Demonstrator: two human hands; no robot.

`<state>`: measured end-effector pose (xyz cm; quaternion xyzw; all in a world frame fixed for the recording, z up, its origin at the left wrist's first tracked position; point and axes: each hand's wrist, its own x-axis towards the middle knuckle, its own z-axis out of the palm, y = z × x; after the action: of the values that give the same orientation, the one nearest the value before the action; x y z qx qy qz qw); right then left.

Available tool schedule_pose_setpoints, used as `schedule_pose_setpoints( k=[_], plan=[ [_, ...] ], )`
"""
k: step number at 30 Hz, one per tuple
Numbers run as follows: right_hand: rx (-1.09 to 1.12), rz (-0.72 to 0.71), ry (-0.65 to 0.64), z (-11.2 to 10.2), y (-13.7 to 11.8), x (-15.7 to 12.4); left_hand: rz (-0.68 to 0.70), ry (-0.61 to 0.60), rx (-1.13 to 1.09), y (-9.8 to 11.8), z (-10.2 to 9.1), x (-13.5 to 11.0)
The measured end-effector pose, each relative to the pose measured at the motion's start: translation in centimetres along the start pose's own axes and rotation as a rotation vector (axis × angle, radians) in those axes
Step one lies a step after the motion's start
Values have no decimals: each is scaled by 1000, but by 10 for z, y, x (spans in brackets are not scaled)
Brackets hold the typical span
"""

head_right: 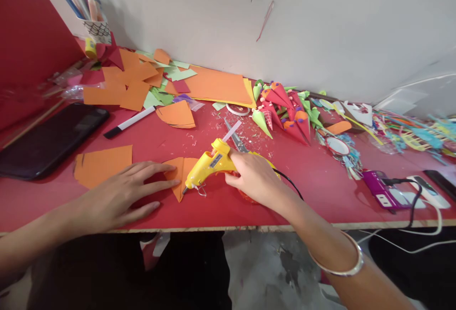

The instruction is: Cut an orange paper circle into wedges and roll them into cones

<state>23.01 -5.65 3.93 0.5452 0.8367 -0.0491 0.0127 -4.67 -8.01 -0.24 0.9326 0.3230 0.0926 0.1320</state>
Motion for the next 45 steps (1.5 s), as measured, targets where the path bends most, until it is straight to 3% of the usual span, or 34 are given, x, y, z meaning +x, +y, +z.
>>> schedule_pose_setpoints(
  k=[35,45],
  plan=[
    [-123,51,100,0,25,11,-29,-27,-12,1,-1,-2],
    [-116,92,228,7,29,16,-44,-23,-45,2,-3,-1]
  ],
)
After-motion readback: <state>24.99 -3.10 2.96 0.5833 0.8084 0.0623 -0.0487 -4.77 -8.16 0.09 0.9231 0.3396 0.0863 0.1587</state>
